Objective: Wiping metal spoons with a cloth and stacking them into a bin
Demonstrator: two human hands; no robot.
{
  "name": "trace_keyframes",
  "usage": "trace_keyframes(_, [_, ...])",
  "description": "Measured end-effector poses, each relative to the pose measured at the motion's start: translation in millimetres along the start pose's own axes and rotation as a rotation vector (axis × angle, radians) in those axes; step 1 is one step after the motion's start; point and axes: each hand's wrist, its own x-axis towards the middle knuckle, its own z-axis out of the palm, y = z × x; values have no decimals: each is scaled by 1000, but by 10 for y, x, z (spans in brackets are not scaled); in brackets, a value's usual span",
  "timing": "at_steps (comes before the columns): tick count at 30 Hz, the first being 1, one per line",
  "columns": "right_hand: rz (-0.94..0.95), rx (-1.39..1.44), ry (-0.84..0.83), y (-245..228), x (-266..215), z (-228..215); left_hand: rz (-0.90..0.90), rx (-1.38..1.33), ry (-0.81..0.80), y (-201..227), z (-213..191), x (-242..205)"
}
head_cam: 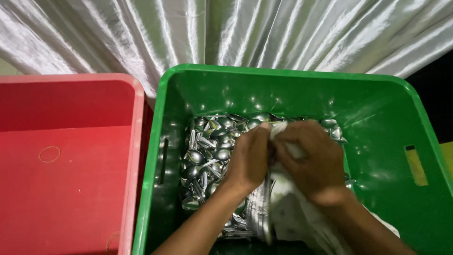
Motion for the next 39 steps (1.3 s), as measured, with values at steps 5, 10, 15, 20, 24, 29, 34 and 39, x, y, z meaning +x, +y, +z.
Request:
trace_keyframes(5, [82,184,-225,-31,3,-93,-39,102,20,207,-79,-50])
trace_keyframes(10, [24,164,-7,-91,45,-81,16,-76,-75,201,-48,-3])
trace_keyframes(15, [34,419,-295,-138,66,-143,-99,93,-19,239,-101,-43])
trace_keyframes(20, [2,126,-73,-56,60,-117,-47,72,-69,224,-41,-41])
trace_keyframes(24, [-88,433,-281,-157,113,-199,33,204,-5,176,-125,-75])
trace_keyframes(29, [54,153,-132,-22,54,-80,-126,-374,-152,34,-50,56])
trace_keyframes(34, [373,307,-572,-12,25,-259,2,180,13,241,-280,6])
trace_keyframes(39, [209,923,-1708,306,-81,-291,-18,-208,-12,83,-485,289])
